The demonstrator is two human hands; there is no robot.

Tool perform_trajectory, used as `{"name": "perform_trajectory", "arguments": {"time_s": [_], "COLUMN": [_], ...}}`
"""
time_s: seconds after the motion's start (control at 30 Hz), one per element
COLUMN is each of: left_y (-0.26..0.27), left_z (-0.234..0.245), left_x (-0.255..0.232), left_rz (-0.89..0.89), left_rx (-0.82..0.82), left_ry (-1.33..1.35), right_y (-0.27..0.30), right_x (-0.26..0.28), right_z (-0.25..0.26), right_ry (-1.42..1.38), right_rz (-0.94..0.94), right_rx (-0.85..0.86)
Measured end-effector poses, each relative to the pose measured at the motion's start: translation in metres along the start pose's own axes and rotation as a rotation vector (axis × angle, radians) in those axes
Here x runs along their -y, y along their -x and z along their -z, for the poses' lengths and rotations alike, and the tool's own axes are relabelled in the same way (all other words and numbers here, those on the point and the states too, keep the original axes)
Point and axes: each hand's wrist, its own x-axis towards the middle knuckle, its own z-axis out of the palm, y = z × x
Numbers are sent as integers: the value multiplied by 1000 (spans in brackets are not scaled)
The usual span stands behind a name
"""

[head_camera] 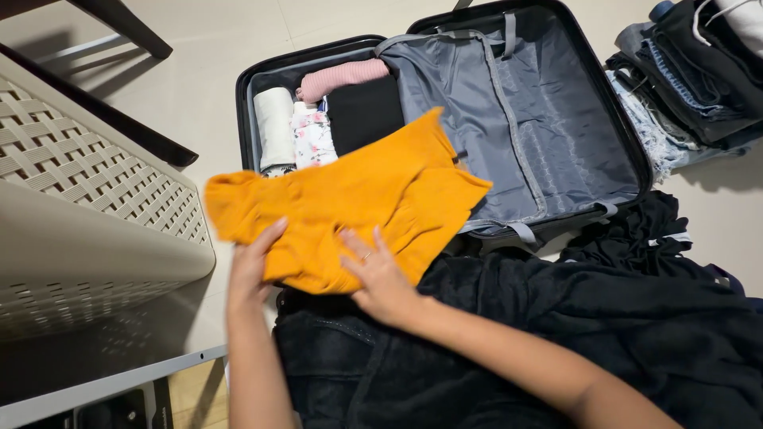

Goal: The person folds various clothing items, including shirts, pants, and shorts, and places them into an open suitcase on the floor. They arrange the clothes neatly, layering different colors and types of garments to fit them into the luggage.

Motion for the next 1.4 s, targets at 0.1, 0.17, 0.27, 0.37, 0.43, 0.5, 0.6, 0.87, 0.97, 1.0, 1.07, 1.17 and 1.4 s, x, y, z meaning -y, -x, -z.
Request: {"name": "perform_trajectory", "arguments": {"time_s": [0.1,0.17,0.27,0.37,0.43,0.5,0.6,0.87,0.97,1.0,1.07,1.17,1.4], "left_y": [15,13,-8,-45,-70,-90,-119,-61,-43,-39,-39,-43,-20], "left_z": [13,5,-28,-77,-104,-102,-84,-67,-83,-88,-97,-104,-86], "left_x": [-18,-24,-29,-29,-20,0,58,138,134,135,138,136,49], "left_rz": [-109,-153,-218,-241,42,35,-427,331,341,286,205,127,36], "left_rx": [30,76,103,217,188,124,-108,10,131,168,215,209,115], "left_ry": [-167,-295,-529,-771,-675,-785,-1175,68,416,458,495,441,138], "right_y": [6,9,21,25,24,13,12,17,19,19,17,13,12], "right_x": [7,2,-21,-60,-83,-105,-112,-127,-135,-137,-138,-135,-115], "right_z": [-19,-26,-29,-21,0,27,41,27,21,19,18,24,30], "right_ry": [-249,-471,-752,-1131,-1590,-1759,-1849,-2005,-2075,-2093,-2125,-2013,-456], "right_rz": [-77,-192,-528,-495,-635,-782,-875,-818,-824,-817,-833,-892,-632], "right_rx": [26,20,-13,-204,-436,-483,-513,-516,-493,-479,-441,-426,-623]}}
